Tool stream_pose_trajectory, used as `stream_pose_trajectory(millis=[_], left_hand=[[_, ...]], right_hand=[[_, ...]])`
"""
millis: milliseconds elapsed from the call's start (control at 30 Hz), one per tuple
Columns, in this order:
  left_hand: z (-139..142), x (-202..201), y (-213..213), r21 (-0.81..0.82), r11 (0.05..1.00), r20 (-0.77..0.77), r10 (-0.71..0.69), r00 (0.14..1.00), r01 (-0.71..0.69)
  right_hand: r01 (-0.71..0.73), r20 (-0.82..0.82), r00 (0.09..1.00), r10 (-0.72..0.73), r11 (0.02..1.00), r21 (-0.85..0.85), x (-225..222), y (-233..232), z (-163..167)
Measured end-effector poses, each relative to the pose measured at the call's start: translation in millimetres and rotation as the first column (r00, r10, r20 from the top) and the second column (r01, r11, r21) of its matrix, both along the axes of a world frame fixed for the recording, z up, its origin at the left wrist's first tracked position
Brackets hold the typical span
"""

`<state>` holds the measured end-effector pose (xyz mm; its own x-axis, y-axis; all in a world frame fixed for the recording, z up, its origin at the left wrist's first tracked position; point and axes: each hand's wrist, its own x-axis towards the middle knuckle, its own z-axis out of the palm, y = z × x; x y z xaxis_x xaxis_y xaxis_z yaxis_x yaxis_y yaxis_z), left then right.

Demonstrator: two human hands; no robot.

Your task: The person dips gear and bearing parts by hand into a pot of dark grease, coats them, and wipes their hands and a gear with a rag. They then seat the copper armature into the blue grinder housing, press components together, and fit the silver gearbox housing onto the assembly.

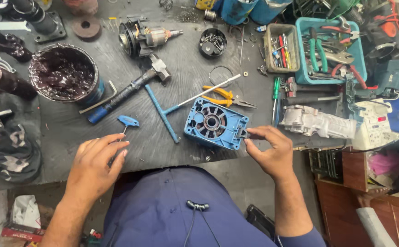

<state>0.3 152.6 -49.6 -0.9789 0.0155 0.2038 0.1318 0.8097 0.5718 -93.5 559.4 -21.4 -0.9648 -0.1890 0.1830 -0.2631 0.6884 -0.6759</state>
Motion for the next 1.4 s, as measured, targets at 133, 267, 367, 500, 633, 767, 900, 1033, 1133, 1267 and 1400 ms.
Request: stream_pose_trajectory(millis=[133, 267, 367, 500, 633, 767, 900, 1033, 1133, 1267, 1400], left_hand=[[0.1, 0.6, -1.5, 0.025, 1.0, 0.006, 0.0, 1.0, 0.0], [-3.6, 1.6, -3.5, 0.023, 0.999, 0.019, 0.023, 1.0, -0.023], [-7.3, 3.3, -3.8, 0.008, 0.999, 0.027, 0.045, 0.999, -0.045], [-10.5, 5.1, -3.4, 0.014, 0.999, 0.016, 0.046, 0.999, -0.046], [-10.7, 2.4, -1.7, 0.015, 1.0, 0.01, 0.025, 1.0, -0.026], [-8.4, -3.6, 2.3, 0.024, 1.0, -0.009, -0.011, 1.0, 0.011], [-7.3, -8.5, 7.1, 0.016, 0.999, -0.019, -0.049, 0.999, 0.05], [-8.8, -11.0, 11.1, 0.014, 0.996, -0.026, -0.093, 0.995, 0.093], [-6.5, -14.2, 14.9, 0.013, 0.994, -0.027, -0.105, 0.994, 0.105], [6.1, -28.2, 28.8, 0.043, 0.988, -0.045, -0.148, 0.988, 0.15], [22.6, -55.4, 65.4, -0.025, 0.944, -0.242, -0.325, 0.914, 0.33]], right_hand=[[-0.065, 0.104, 0.989, 0.103, 0.946, -0.318, -11.2, 14.5, -24.9], [-0.165, 0.012, 0.979, 0.204, 0.822, -0.545, -15.7, 21.3, -66.4], [-0.141, 0.048, 0.968, 0.245, 0.696, -0.704, -16.1, 24.0, -92.5], [-0.146, 0.051, 0.964, 0.261, 0.682, -0.717, -10.5, 28.4, -102.9], [-0.143, 0.057, 0.976, 0.212, 0.811, -0.567, -4.5, 24.2, -89.9], [-0.171, 0.021, 0.981, 0.192, 0.913, -0.372, -2.7, 15.3, -59.9], [-0.238, -0.152, 0.962, 0.228, 0.97, -0.054, -6.4, 7.8, -27.5], [-0.12, -0.16, 0.981, 0.111, 0.992, -0.048, -3.2, -4.6, -14.3], [-0.053, -0.099, 0.994, 0.044, 0.995, -0.089, 1.5, -12.4, -11.2], [-0.001, -0.055, 0.998, -0.007, 0.991, -0.134, 5.0, -21.1, -7.1], [-0.03, -0.172, 0.985, 0.025, 0.999, -0.028, 6.4, -25.2, -5.3]])
